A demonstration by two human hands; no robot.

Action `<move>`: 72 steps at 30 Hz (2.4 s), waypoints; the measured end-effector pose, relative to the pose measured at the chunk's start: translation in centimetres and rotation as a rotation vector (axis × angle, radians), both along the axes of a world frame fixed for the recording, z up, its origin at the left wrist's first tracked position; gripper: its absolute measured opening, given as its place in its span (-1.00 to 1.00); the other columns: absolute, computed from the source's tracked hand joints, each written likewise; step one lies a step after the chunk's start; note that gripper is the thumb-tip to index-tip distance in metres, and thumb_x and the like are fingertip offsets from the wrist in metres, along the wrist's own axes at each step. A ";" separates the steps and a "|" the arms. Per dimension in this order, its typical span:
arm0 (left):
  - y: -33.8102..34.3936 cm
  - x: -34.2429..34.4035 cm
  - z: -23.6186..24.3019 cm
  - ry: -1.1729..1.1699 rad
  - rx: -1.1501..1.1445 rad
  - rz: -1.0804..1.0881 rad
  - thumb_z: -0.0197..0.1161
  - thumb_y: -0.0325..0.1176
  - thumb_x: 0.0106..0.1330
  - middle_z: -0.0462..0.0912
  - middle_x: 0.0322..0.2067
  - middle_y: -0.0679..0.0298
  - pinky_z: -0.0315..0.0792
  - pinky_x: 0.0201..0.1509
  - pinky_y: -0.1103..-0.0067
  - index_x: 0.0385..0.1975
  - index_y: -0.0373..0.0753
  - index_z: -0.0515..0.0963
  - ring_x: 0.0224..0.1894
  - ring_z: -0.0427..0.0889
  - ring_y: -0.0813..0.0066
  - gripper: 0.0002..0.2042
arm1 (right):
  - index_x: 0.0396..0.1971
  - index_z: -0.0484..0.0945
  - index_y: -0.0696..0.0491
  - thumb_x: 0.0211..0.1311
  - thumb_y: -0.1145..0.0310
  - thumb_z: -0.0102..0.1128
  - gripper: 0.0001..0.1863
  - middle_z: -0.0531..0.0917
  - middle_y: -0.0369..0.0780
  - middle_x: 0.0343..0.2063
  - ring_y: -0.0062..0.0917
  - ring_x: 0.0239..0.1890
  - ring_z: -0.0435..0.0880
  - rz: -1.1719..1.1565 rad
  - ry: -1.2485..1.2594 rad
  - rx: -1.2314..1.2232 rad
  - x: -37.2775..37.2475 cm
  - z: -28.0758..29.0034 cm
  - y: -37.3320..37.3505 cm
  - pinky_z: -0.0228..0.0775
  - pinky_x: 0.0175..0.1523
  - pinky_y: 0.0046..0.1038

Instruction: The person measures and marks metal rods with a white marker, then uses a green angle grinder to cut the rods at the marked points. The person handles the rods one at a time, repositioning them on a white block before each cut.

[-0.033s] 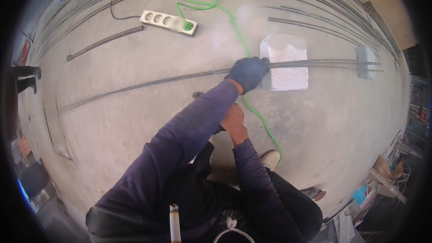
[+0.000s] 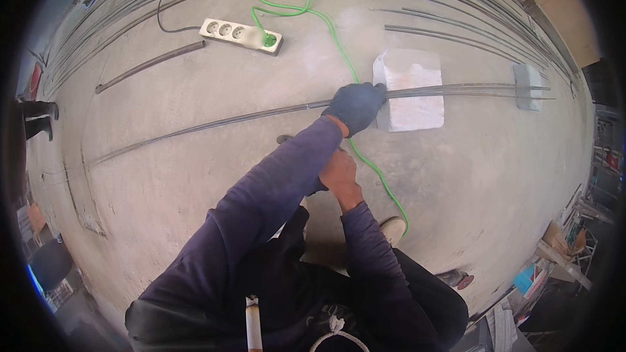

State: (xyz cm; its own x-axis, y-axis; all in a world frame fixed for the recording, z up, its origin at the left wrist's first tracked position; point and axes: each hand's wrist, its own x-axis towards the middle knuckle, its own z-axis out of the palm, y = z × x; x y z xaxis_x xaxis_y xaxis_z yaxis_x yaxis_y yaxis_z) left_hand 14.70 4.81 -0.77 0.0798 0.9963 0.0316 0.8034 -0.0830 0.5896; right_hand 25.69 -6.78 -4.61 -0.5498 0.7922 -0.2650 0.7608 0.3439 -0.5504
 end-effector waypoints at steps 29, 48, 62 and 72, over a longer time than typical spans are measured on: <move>-10.7 10.1 3.3 -0.369 -0.473 0.034 0.19 -0.20 0.46 0.69 -0.42 0.00 0.51 -0.24 0.36 -0.11 -0.33 0.65 -0.37 0.70 0.16 -0.71 | -0.08 0.34 0.10 0.58 0.23 -0.03 -0.78 0.61 -0.16 -0.20 -0.53 -0.35 0.63 -1.063 0.969 -0.685 26.3 3.7 13.2 0.56 -0.29 -0.43; -13.0 -3.5 5.2 0.209 0.131 0.386 0.44 -0.27 0.25 0.63 0.00 0.06 0.54 0.06 0.29 0.08 -0.23 0.55 0.03 0.63 0.13 -0.58 | 0.10 0.48 0.19 0.47 0.22 0.16 -0.61 0.60 -0.20 -0.12 -0.54 -0.22 0.64 -1.217 0.596 -0.128 36.0 0.6 21.2 0.58 -0.18 -0.46; -20.0 -24.3 1.8 0.406 -0.500 0.249 0.03 -0.02 0.53 0.64 -0.42 -0.08 0.44 -0.24 0.08 -0.32 -0.23 0.52 -0.27 0.63 -0.21 -0.62 | -0.15 0.62 0.16 0.41 0.09 0.20 -0.62 0.67 -0.17 -0.39 -0.47 -0.33 0.65 -0.353 0.405 -0.462 24.5 5.0 10.9 0.50 -0.17 -0.38; -10.2 -12.5 1.1 0.330 -0.377 0.070 -0.01 0.00 0.55 0.62 -0.51 -0.05 0.42 -0.31 0.07 -0.33 -0.23 0.53 -0.39 0.62 -0.19 -0.59 | -0.15 0.64 0.13 0.40 0.06 0.21 -0.62 0.72 -0.11 -0.32 -0.41 -0.24 0.72 -0.341 0.334 -0.508 25.4 2.9 7.9 0.52 -0.10 -0.33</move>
